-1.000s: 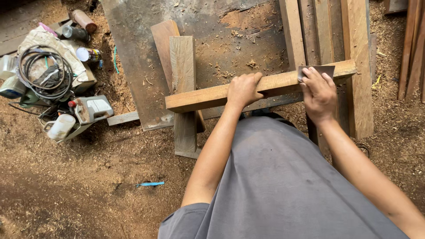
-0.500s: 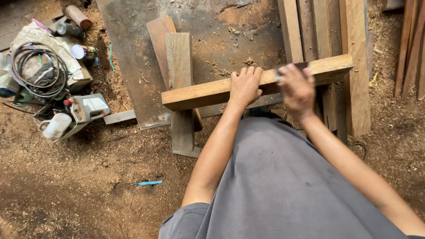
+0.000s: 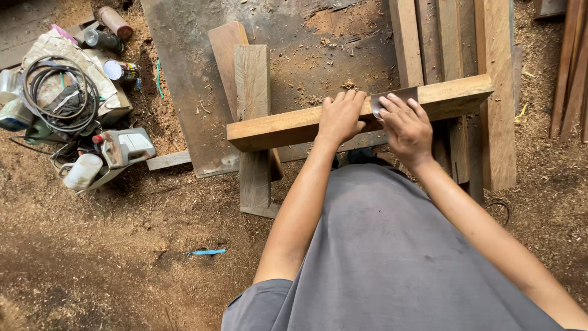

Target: The person sands the surface and edges of a wooden plank using a small piece of sandpaper by hand, moving the plank and rotating it to reach different sides.

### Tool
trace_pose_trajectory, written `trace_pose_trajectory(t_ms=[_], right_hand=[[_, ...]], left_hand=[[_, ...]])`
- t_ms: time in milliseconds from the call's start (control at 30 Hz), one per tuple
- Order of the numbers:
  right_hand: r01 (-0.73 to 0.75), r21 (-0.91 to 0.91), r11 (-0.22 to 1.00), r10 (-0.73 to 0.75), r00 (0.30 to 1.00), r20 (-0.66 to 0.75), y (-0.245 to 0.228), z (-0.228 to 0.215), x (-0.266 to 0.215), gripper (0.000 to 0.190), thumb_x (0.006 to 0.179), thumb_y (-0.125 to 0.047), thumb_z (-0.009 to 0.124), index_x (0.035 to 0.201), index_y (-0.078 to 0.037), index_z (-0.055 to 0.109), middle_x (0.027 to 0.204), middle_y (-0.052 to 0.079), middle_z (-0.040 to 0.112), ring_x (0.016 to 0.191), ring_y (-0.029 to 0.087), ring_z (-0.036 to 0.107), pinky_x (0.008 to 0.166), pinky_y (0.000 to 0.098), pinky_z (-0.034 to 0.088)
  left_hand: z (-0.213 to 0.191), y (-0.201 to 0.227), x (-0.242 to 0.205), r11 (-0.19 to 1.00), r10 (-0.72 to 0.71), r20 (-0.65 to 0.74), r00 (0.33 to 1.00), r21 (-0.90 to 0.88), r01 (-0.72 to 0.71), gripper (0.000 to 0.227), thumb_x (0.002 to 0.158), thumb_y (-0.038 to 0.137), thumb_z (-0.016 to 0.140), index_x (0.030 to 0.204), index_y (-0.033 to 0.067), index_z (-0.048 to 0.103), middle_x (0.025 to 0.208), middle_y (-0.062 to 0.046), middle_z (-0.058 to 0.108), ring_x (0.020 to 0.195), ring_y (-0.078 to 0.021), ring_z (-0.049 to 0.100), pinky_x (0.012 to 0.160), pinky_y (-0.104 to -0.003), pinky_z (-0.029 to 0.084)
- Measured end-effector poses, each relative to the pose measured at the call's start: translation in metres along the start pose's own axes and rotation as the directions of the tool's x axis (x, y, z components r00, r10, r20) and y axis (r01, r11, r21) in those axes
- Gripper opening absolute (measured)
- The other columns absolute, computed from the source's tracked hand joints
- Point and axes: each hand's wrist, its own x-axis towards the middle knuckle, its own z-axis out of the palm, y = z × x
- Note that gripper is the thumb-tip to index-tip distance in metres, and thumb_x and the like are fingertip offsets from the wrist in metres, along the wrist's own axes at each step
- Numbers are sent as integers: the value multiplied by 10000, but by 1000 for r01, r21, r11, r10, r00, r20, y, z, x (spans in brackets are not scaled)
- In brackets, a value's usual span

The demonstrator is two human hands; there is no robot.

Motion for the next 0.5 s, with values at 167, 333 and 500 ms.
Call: trace_pose_trajectory(t_ms=[167,333,500], right_hand=[[-54,-263,963,30,995,-94,34,-33,1,100,1128,-221,666,1078,-165,733,1430,26,706,1496,262,525,1293,471,236],[-93,-127,988,87,995,-53,31,-23,11,108,1107,-271,705,1131,-174,747,1474,-6,676,1516,245,494,1283,427,260],[-78,-61,995,87,981,173,25,-61,31,192,955,-369,771,1047,-199,771,1551,4,602,1426,284,476,1249,430,277]], left_hand=[[-3,-1,5,1000,-5,-6,1000,-17,4,669,713,378,870,1268,160,566,1215,-32,644,1189,-221,594,931,-444,448],[-2,-2,-1,1000,-1,-42,999,-7,1,679,705,387,876,1266,163,568,1201,-25,647,1174,-217,600,927,-434,450],[-4,2,-4,1000,-14,-27,1000,-3,14,682,697,381,885,1263,163,574,1193,-25,642,1173,-219,597,932,-441,449]])
